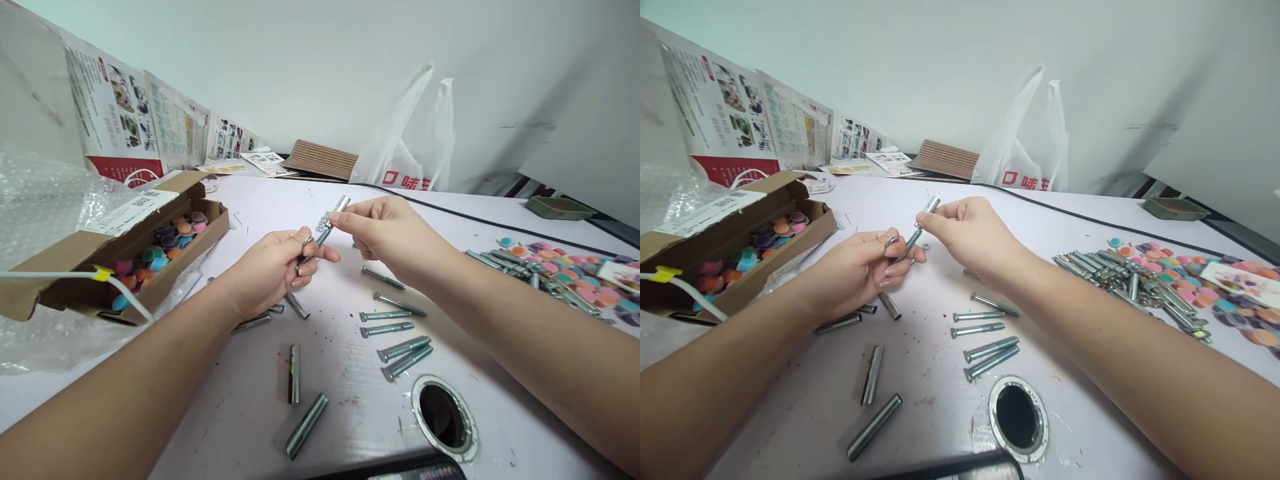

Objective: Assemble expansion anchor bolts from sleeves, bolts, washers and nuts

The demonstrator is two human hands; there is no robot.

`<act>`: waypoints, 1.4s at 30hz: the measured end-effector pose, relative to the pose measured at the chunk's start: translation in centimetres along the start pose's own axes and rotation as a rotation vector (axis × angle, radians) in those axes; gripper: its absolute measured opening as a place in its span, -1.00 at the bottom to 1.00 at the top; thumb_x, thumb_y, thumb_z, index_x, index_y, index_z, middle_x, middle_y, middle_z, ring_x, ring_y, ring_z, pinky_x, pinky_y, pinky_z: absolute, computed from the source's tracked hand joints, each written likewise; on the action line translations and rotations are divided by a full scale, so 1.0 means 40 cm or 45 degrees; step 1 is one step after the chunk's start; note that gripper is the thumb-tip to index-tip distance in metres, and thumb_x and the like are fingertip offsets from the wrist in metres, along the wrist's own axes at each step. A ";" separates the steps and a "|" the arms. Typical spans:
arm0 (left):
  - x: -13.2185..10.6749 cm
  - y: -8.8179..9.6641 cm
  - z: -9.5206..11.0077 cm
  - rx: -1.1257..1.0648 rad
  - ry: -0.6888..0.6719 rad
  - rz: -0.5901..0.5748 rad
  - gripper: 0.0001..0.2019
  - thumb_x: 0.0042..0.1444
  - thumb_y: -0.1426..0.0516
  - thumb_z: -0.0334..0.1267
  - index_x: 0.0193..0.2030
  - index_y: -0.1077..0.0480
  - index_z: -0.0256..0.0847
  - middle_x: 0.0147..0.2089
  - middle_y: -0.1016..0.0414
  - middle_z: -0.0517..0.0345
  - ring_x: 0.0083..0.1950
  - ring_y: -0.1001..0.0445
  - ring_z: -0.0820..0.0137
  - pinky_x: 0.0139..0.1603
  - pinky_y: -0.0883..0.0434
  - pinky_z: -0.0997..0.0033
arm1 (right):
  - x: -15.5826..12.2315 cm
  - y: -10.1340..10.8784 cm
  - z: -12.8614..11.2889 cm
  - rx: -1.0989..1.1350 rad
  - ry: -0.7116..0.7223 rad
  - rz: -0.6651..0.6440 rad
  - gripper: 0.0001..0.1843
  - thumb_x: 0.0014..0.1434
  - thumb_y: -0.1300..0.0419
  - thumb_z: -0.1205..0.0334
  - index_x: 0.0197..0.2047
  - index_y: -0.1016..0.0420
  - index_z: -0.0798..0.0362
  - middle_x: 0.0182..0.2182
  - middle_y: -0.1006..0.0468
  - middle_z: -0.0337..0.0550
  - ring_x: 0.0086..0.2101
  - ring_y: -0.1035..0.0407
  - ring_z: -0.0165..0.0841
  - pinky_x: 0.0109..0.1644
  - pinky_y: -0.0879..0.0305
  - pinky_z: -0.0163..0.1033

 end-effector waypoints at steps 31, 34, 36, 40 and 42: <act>-0.003 0.002 0.022 0.127 -0.186 0.172 -0.73 0.30 -0.01 -0.32 -0.47 -0.20 -0.27 -0.42 -0.15 0.18 -0.49 -0.12 0.55 -0.49 -0.09 0.53 | 0.002 0.001 -0.019 -0.120 0.142 -0.238 -0.65 0.18 -0.31 -0.01 -0.24 -0.64 0.16 -0.51 -0.44 -0.20 -0.62 0.00 -0.58 -0.60 0.08 -0.31; -0.007 -0.004 0.022 0.193 -0.222 0.114 -0.69 0.33 -0.01 -0.25 -0.47 -0.24 -0.27 -0.46 -0.15 0.18 -0.49 -0.12 0.54 -0.47 -0.11 0.54 | -0.004 -0.002 -0.029 -0.112 0.220 -0.309 -0.67 0.19 -0.30 0.02 -0.19 -0.63 0.15 -0.56 -0.37 -0.26 -0.63 0.07 -0.59 -0.60 0.15 -0.31; -0.010 -0.009 0.023 0.168 -0.239 0.074 -0.68 0.33 -0.02 -0.24 -0.47 -0.24 -0.26 -0.47 -0.13 0.19 -0.49 -0.13 0.54 -0.47 -0.12 0.54 | -0.011 -0.008 -0.038 -0.123 0.287 -0.345 -0.67 0.19 -0.30 0.02 -0.16 -0.63 0.12 -0.63 -0.26 -0.33 -0.63 0.13 -0.58 -0.60 0.21 -0.31; -0.016 -0.016 0.027 0.042 -0.249 0.086 -0.66 0.33 -0.02 -0.28 -0.51 -0.23 -0.27 -0.47 -0.09 0.20 -0.49 -0.15 0.55 -0.48 -0.15 0.56 | -0.020 -0.011 -0.051 -0.195 0.359 -0.346 -0.71 0.20 -0.30 0.03 -0.20 -0.61 0.12 -0.66 -0.18 -0.37 -0.63 0.13 -0.59 -0.58 0.21 -0.32; -0.018 -0.024 0.029 -0.018 -0.272 0.074 -0.68 0.30 -0.04 -0.36 -0.52 -0.23 -0.29 -0.46 -0.09 0.20 -0.48 -0.18 0.56 -0.48 -0.16 0.58 | -0.020 -0.010 -0.054 -0.226 0.376 -0.352 -0.77 0.18 -0.33 0.11 -0.21 -0.60 0.11 -0.66 -0.20 -0.38 -0.63 0.10 -0.59 -0.57 0.17 -0.33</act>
Point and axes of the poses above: each hand's wrist, its own x-axis towards the middle knuckle, its own y-axis out of the back of the hand, z = x × y, the point moved 5 cm from there along x, towards the middle knuckle
